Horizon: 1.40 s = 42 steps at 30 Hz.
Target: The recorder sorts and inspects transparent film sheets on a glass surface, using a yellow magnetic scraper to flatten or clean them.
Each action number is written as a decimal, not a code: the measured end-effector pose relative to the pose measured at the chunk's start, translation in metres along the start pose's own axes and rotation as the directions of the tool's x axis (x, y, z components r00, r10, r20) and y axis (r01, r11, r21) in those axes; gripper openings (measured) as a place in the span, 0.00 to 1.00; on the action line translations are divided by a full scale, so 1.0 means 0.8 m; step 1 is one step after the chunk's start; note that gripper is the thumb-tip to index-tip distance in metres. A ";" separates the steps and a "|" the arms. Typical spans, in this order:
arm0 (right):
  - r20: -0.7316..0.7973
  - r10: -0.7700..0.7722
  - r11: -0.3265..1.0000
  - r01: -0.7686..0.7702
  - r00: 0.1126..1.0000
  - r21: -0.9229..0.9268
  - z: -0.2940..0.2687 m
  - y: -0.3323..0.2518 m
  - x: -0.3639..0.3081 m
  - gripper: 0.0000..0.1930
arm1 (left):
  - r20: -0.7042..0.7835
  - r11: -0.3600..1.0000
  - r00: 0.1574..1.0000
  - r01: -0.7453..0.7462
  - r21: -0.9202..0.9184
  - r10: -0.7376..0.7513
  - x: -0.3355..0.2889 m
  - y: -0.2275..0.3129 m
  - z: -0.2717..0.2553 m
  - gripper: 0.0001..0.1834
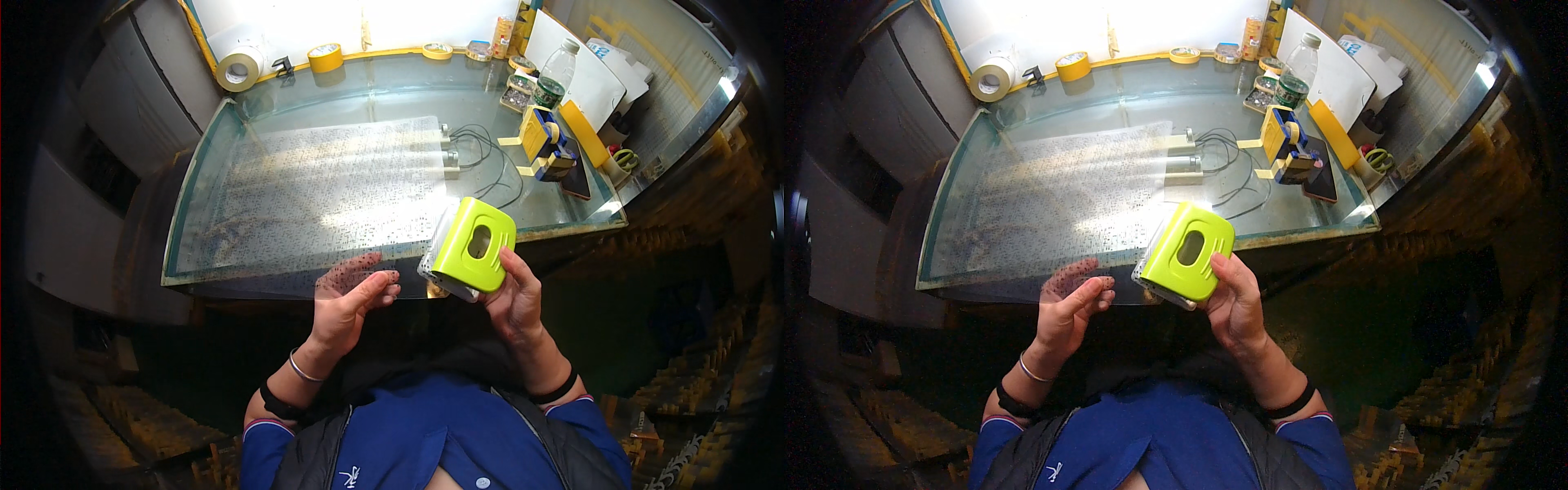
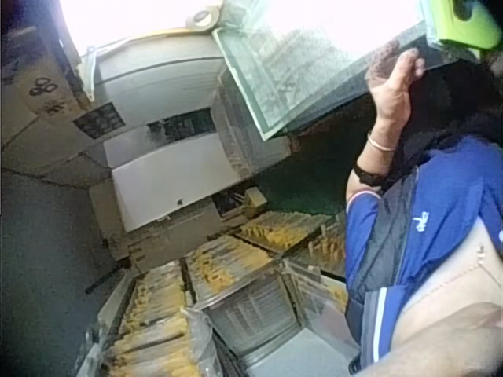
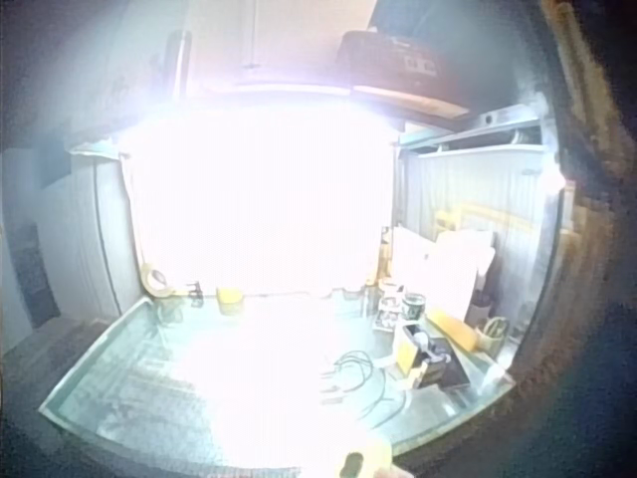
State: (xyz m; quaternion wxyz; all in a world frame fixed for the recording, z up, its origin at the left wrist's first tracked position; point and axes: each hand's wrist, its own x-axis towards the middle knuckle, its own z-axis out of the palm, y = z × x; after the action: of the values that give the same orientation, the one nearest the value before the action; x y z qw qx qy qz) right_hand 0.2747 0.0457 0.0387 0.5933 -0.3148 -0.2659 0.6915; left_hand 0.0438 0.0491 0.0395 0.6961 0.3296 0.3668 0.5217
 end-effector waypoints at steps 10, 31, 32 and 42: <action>-0.002 -0.103 0.995 0.103 0.995 0.018 0.011 -0.022 0.011 0.24 | 0.057 0.999 0.998 0.016 0.037 -0.018 -0.020 -0.010 -0.017 0.16; 0.007 -0.131 0.990 0.131 0.991 0.043 0.013 -0.031 0.038 0.25 | 0.098 0.985 0.995 -0.014 0.175 -0.003 -0.039 -0.025 -0.024 0.13; -0.007 -0.138 0.989 0.138 0.990 0.056 0.014 -0.030 0.037 0.24 | 0.098 0.985 0.995 -0.013 0.171 -0.004 -0.039 -0.025 -0.024 0.13; -0.040 -0.153 0.984 0.156 0.987 0.082 0.013 -0.031 0.034 0.20 | 0.082 0.989 0.996 0.018 0.146 -0.030 -0.040 -0.024 -0.021 0.14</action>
State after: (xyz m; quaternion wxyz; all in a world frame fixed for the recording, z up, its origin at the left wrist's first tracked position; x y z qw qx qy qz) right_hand 0.2803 0.0765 0.0604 0.6623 -0.2794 -0.2501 0.6487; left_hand 0.0329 0.0150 0.0202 0.6913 0.3965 0.3783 0.4710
